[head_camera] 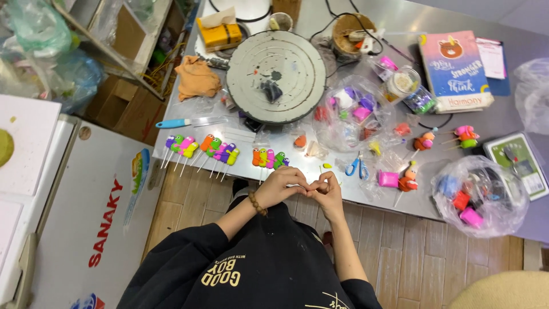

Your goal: Molding and assembling small colorful fondant or clay figures onto sticks.

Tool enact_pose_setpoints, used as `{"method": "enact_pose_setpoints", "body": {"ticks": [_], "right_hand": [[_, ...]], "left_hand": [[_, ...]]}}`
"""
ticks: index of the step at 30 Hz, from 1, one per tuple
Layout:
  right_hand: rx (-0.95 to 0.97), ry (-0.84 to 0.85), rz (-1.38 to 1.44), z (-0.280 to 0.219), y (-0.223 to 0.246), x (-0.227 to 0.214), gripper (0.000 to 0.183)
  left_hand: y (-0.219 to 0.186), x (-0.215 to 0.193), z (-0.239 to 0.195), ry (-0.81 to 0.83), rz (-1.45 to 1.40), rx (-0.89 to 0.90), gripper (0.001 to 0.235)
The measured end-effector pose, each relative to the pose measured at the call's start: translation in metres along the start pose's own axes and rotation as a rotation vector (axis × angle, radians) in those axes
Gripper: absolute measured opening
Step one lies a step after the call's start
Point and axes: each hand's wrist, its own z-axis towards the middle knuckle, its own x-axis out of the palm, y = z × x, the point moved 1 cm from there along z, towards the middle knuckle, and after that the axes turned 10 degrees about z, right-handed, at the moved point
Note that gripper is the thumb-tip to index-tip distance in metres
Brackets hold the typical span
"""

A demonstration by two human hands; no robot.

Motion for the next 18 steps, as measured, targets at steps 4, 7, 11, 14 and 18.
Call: {"method": "enact_pose_setpoints", "body": {"ticks": [4, 7, 11, 14, 18], "right_hand": [[-0.087, -0.012, 0.078, -0.011, 0.003, -0.003, 0.055], [-0.150, -0.006, 0.198, -0.013, 0.003, 0.004, 0.052], [-0.164, 0.001, 0.369, -0.004, 0.000, 0.020, 0.051], [-0.162, -0.063, 0.371, 0.013, -0.007, 0.017, 0.042], [-0.026, -0.250, -0.344, 0.036, -0.031, 0.001, 0.011]], "left_hand": [[-0.012, 0.004, 0.008, 0.014, -0.028, 0.027, 0.003], [-0.015, 0.012, 0.015, -0.019, 0.112, 0.124, 0.010], [-0.011, 0.017, 0.016, -0.038, 0.242, 0.192, 0.016], [-0.005, 0.010, 0.014, -0.128, 0.109, 0.110, 0.018], [-0.001, -0.005, 0.007, -0.216, -0.062, -0.084, 0.018]]}}
